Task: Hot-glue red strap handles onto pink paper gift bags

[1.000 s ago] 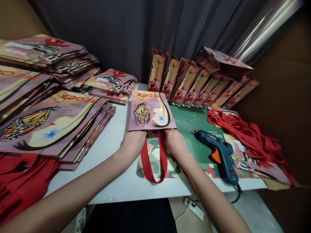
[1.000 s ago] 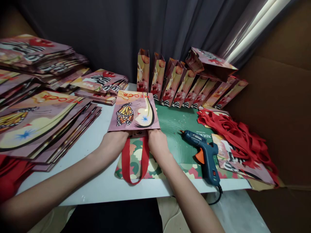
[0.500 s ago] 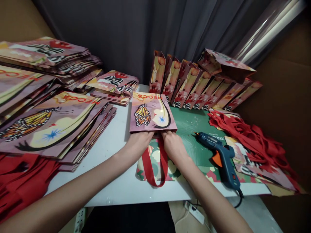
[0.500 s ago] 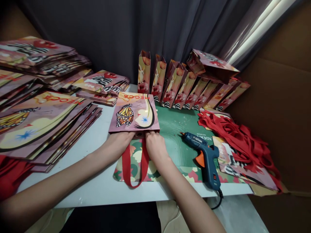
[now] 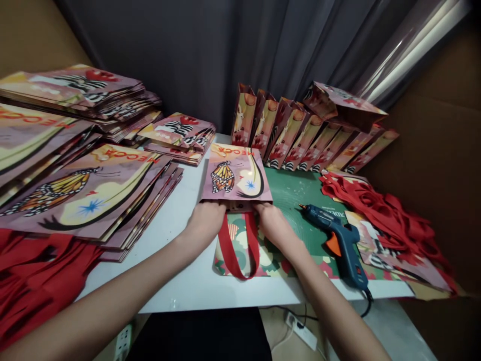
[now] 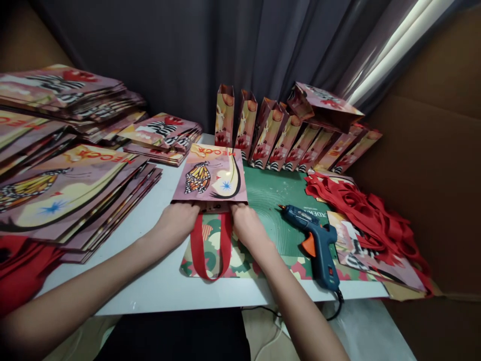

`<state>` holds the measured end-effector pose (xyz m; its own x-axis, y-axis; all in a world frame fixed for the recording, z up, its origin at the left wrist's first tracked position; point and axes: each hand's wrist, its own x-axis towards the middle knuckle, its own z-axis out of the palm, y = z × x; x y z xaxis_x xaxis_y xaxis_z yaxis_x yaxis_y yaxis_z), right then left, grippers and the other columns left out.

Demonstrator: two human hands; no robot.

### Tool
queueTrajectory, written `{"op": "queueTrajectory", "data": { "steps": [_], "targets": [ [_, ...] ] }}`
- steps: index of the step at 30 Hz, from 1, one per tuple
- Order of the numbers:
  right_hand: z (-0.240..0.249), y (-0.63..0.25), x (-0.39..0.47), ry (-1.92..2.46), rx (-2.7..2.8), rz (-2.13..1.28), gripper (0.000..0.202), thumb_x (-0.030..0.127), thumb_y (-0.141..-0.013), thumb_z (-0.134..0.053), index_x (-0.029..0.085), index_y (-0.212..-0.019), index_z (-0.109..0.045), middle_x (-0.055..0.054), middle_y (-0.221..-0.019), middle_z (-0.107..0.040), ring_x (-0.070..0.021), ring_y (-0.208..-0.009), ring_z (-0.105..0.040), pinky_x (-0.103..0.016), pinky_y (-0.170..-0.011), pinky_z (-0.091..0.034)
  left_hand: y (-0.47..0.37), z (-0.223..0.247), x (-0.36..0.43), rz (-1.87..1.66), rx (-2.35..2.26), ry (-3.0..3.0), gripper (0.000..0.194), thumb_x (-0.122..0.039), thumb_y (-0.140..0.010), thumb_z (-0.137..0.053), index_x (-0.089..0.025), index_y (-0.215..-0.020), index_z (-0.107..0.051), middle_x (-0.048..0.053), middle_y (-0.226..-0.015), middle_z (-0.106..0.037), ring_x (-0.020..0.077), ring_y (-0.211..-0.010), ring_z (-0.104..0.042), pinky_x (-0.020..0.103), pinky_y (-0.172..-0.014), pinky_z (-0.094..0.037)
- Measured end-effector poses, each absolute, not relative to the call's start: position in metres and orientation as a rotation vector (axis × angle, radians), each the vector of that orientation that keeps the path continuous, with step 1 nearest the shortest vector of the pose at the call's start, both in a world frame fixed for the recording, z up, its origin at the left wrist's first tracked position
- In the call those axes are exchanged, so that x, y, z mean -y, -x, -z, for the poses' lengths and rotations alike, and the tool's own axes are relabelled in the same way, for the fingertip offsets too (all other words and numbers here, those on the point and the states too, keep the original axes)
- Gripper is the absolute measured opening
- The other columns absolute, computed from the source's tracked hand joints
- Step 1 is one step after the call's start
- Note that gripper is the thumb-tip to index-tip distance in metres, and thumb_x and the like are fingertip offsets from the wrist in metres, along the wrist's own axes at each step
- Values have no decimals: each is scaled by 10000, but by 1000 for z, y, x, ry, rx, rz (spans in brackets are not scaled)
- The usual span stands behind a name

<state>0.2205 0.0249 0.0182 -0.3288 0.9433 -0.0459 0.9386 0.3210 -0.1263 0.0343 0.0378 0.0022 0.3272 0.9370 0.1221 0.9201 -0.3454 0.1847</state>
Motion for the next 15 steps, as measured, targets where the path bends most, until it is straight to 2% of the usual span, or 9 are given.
{"op": "queueTrajectory", "data": {
  "steps": [2, 5, 9, 12, 15],
  "targets": [
    [-14, -226, -24, 1737, 2493, -268, 449, -42, -806, -385, 131, -1190, -544, -147, -1073, -693, -213, -899, -666, -275, -742, -444, -41, -1, -39, -297, -1725, -2478, 427, -295, -966, -378, -82, -1258, -606, 201, -1195, -674, 326, -1119, -634, 436, -954, -498],
    [-10, -231, -22, 1660, 2415, -378, 399, 16, -815, -398, 134, -1185, -489, -118, -959, -695, -204, -775, -645, -263, -653, -415, -51, 1, -44, -313, -1609, -2470, 484, -455, -970, -405, -134, -1271, -607, 162, -1261, -658, 313, -1173, -604, 415, -1000, -465],
    [-14, -237, -16, 1397, 2250, -369, 231, 105, -862, -385, 188, -1013, -539, -56, -899, -693, -161, -769, -640, -229, -702, -420, -57, 1, -48, -283, -1581, -2446, 440, -449, -969, -407, -181, -1234, -635, 130, -1173, -703, 317, -1146, -619, 427, -970, -475],
    [-18, -239, -15, 1512, 2066, -201, 121, 237, -898, -433, 201, -938, -542, -15, -772, -675, -150, -686, -628, -225, -666, -402, -57, 0, -48, -282, -1581, -2463, 446, -429, -969, -413, -188, -1295, -599, 133, -1222, -685, 315, -1147, -620, 432, -964, -479],
    [-17, -238, -20, 1815, 1969, -119, 239, 382, -907, -509, 171, -1014, -540, -28, -727, -681, -181, -636, -626, -246, -591, -361, -56, -2, -47, -261, -1547, -2486, 455, -406, -975, -402, -196, -1342, -568, 128, -1239, -681, 298, -1134, -632, 415, -955, -488]
  ]
}}
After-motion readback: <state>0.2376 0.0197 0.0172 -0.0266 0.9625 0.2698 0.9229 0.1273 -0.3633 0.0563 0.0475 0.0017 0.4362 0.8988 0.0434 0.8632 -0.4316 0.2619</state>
